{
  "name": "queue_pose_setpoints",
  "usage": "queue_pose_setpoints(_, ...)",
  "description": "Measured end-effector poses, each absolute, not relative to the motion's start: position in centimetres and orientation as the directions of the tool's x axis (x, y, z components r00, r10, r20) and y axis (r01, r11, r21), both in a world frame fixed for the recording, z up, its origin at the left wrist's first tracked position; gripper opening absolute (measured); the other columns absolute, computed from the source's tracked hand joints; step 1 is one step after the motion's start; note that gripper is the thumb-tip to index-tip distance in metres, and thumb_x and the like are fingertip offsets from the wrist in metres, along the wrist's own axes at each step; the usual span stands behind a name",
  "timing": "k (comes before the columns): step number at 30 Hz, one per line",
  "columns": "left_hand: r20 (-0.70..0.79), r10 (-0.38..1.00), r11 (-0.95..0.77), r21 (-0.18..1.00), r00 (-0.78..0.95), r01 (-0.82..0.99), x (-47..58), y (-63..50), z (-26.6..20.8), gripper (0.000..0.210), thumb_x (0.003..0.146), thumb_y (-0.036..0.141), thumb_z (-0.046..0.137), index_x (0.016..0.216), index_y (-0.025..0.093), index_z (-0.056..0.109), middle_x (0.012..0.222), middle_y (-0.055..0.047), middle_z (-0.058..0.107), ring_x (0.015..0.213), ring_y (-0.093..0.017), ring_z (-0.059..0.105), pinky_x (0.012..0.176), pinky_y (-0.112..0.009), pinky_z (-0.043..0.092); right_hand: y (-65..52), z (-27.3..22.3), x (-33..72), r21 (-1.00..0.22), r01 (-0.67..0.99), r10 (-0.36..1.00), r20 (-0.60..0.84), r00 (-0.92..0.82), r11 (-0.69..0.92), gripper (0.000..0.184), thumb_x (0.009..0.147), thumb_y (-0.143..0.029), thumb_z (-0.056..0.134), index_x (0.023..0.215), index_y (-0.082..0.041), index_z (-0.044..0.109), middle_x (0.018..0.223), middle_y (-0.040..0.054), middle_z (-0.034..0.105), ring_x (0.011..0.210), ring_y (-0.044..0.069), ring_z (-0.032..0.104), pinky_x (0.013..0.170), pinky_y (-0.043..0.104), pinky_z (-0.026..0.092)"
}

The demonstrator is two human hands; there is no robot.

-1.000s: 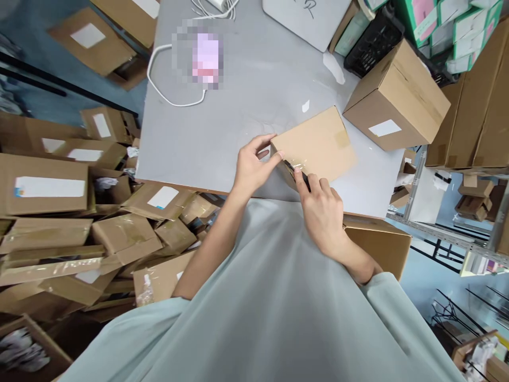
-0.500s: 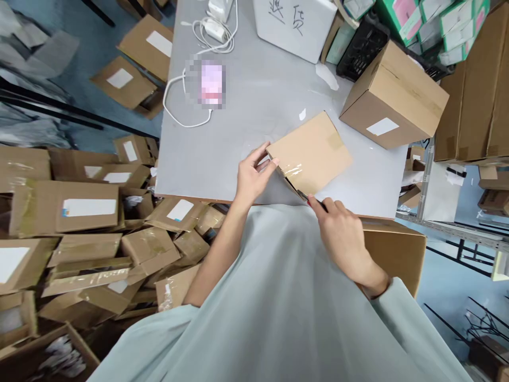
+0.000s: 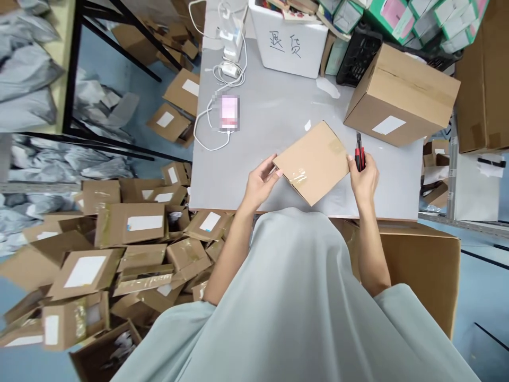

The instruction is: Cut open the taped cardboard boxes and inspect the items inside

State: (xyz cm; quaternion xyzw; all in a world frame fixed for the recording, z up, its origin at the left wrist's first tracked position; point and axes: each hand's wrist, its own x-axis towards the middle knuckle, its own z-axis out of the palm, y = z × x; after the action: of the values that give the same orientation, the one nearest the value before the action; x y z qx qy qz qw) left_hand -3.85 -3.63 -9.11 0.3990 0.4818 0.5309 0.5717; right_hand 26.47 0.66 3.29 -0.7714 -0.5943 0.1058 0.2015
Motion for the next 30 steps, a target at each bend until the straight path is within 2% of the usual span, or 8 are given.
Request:
queue_pose_setpoints(2, -0.127, 0.991, 0.117, 0.967, -0.031, -0.226, -3.8, -3.7, -9.3, 0.092, 0.087, 0.075, 0.089, 0.158, 0.022, 0.067, 0.166, -0.019, 0.065, 0.157, -0.040, 0.060, 0.135, -0.061, 0.044, -1.2, 4.7, 25.1, -0.387, 0.904, 0.958, 0.135, 0.251, -0.183, 0.061, 0.112, -0.063, 0.050, 0.153, -0.020, 0.062, 0.134, 0.0193, 0.069, 0.117, 0.035, 0.071, 0.096, 0.047, 0.057)
queue_pose_setpoints(4, -0.126, 0.992, 0.117, 0.965, -0.025, -0.235, -3.8, -3.7, -9.4, 0.091, 0.087, 0.073, 0.089, 0.158, 0.022, 0.067, 0.167, -0.018, 0.064, 0.158, -0.040, 0.059, 0.135, -0.061, 0.045, -3.3, 6.2, 23.3, -0.388, 0.917, 0.983, 0.110, 0.149, -0.096, 0.060, 0.115, -0.056, 0.043, 0.165, -0.022, 0.051, 0.147, 0.0210, 0.067, 0.128, 0.036, 0.071, 0.099, 0.048, 0.058)
queue_pose_setpoints(7, -0.116, 0.993, 0.109, 0.962, -0.015, -0.251, -3.9, -3.5, -9.3, 0.088, 0.087, 0.071, 0.090, 0.157, 0.021, 0.068, 0.166, -0.018, 0.065, 0.158, -0.040, 0.059, 0.134, -0.061, 0.045, -5.9, 7.8, 20.3, -0.415, 0.903, 0.989, -0.047, -0.139, 0.107, 0.055, 0.116, -0.048, 0.045, 0.166, -0.025, 0.051, 0.149, 0.0167, 0.072, 0.126, 0.032, 0.073, 0.097, 0.043, 0.061)
queue_pose_setpoints(10, -0.101, 0.995, 0.091, 0.962, -0.025, -0.257, -4.0, -3.5, -9.2, 0.086, 0.087, 0.070, 0.091, 0.155, 0.021, 0.070, 0.164, -0.018, 0.067, 0.157, -0.041, 0.060, 0.133, -0.061, 0.047, -7.4, 8.6, 17.8, -0.301, 0.922, 0.927, -0.207, -0.314, 0.245, 0.050, 0.116, -0.040, 0.049, 0.161, -0.023, 0.061, 0.139, 0.0141, 0.077, 0.119, 0.029, 0.075, 0.087, 0.035, 0.060)
queue_pose_setpoints(15, -0.094, 0.995, 0.080, 0.958, -0.039, -0.274, -3.8, -3.5, -9.5, 0.085, 0.087, 0.071, 0.091, 0.154, 0.022, 0.071, 0.163, -0.018, 0.067, 0.155, -0.040, 0.062, 0.133, -0.060, 0.047, -7.4, 9.3, 15.9, -0.020, 0.954, 0.890, -0.354, -0.287, 0.300, 0.051, 0.117, -0.029, 0.049, 0.168, -0.026, 0.060, 0.138, 0.0123, 0.078, 0.121, 0.026, 0.072, 0.078, 0.030, 0.056)
queue_pose_setpoints(19, -0.082, 0.995, 0.063, 0.955, -0.055, -0.290, -3.5, -3.4, -9.9, 0.087, 0.086, 0.071, 0.091, 0.153, 0.020, 0.072, 0.164, -0.020, 0.067, 0.153, -0.040, 0.064, 0.132, -0.060, 0.048, -7.7, 9.4, 15.3, 0.074, 0.929, 0.869, -0.387, -0.308, 0.363, 0.053, 0.117, -0.023, 0.047, 0.170, -0.027, 0.057, 0.136, 0.0122, 0.079, 0.116, 0.025, 0.070, 0.080, 0.030, 0.055)
queue_pose_setpoints(23, -0.067, 0.996, 0.045, 0.954, -0.064, -0.297, -3.3, -3.4, -10.0, 0.086, 0.086, 0.072, 0.091, 0.152, 0.021, 0.073, 0.163, -0.019, 0.067, 0.153, -0.040, 0.064, 0.131, -0.058, 0.050, -8.6, 9.1, 14.4, 0.175, 0.901, 0.882, -0.343, -0.323, 0.398, 0.059, 0.114, -0.012, 0.046, 0.171, -0.024, 0.055, 0.132, 0.0131, 0.079, 0.110, 0.024, 0.068, 0.079, 0.030, 0.055)
queue_pose_setpoints(30, -0.059, 0.995, 0.034, 0.954, -0.076, -0.299, -3.2, -3.5, -10.1, 0.086, 0.086, 0.071, 0.091, 0.153, 0.021, 0.073, 0.164, -0.020, 0.066, 0.153, -0.041, 0.064, 0.131, -0.060, 0.050, -8.9, 9.5, 13.5, 0.244, 0.878, 0.881, -0.354, -0.314, 0.412, 0.062, 0.113, -0.007, 0.042, 0.173, -0.022, 0.052, 0.132, 0.0139, 0.077, 0.108, 0.024, 0.068, 0.079, 0.032, 0.058)
